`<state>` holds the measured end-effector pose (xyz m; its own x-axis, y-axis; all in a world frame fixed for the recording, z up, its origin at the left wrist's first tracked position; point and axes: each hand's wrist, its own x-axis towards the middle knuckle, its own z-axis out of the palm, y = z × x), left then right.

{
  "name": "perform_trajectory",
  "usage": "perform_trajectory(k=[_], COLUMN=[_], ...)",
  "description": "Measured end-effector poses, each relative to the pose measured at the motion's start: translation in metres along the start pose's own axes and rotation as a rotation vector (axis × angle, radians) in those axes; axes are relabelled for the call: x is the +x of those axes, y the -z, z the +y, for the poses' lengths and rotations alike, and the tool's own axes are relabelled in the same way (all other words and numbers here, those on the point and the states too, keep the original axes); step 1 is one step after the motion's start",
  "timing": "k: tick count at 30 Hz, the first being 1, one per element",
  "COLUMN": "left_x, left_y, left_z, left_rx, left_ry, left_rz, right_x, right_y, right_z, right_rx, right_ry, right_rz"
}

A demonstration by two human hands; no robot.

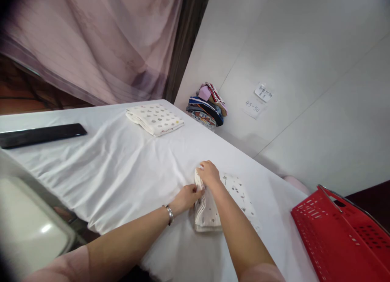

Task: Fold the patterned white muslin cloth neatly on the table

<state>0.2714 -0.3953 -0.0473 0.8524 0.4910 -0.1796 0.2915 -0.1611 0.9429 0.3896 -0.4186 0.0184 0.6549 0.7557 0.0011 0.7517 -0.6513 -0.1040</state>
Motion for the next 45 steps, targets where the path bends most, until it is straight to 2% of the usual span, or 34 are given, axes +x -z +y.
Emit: perform_trajectory(k=[4,8,17,26,34,41,45], left_x=[0.001,0.001,-0.001,-0.002,-0.003,0.000,0.003], left_y=[-0.001,-0.003,-0.002,-0.001,-0.001,-0.002,-0.003], left_z=[-0.002,-0.004,-0.002,-0.001,0.000,-0.005,-0.006], left_rx=[-0.015,0.001,-0.031,-0.025,-0.014,0.016,0.045], left_ry=[0.011,-0.006,-0.014,-0.011,-0.005,-0.013,-0.001], left_rz=[-0.004,0.015,-0.017,-0.011,-0.005,-0.024,-0.023], right_x=[0.024,0.033,0.043,0.042,0.035,0.048,0.053], right_y=[0.000,-0.001,0.000,-0.015,-0.019,-0.024,-0.024], right_z=[-0.011,-0.018,-0.025,-0.034,-0.038,-0.029,-0.016], right_rx=[-0.136,-0.208,-0.260,-0.306,-0.361,-0.258,-0.149], right_ry=[-0.004,-0.010,0.001,0.003,0.016,0.130,0.154], right_rz=[-0.155,-0.257,-0.367,-0.389,-0.343,-0.350,-0.301])
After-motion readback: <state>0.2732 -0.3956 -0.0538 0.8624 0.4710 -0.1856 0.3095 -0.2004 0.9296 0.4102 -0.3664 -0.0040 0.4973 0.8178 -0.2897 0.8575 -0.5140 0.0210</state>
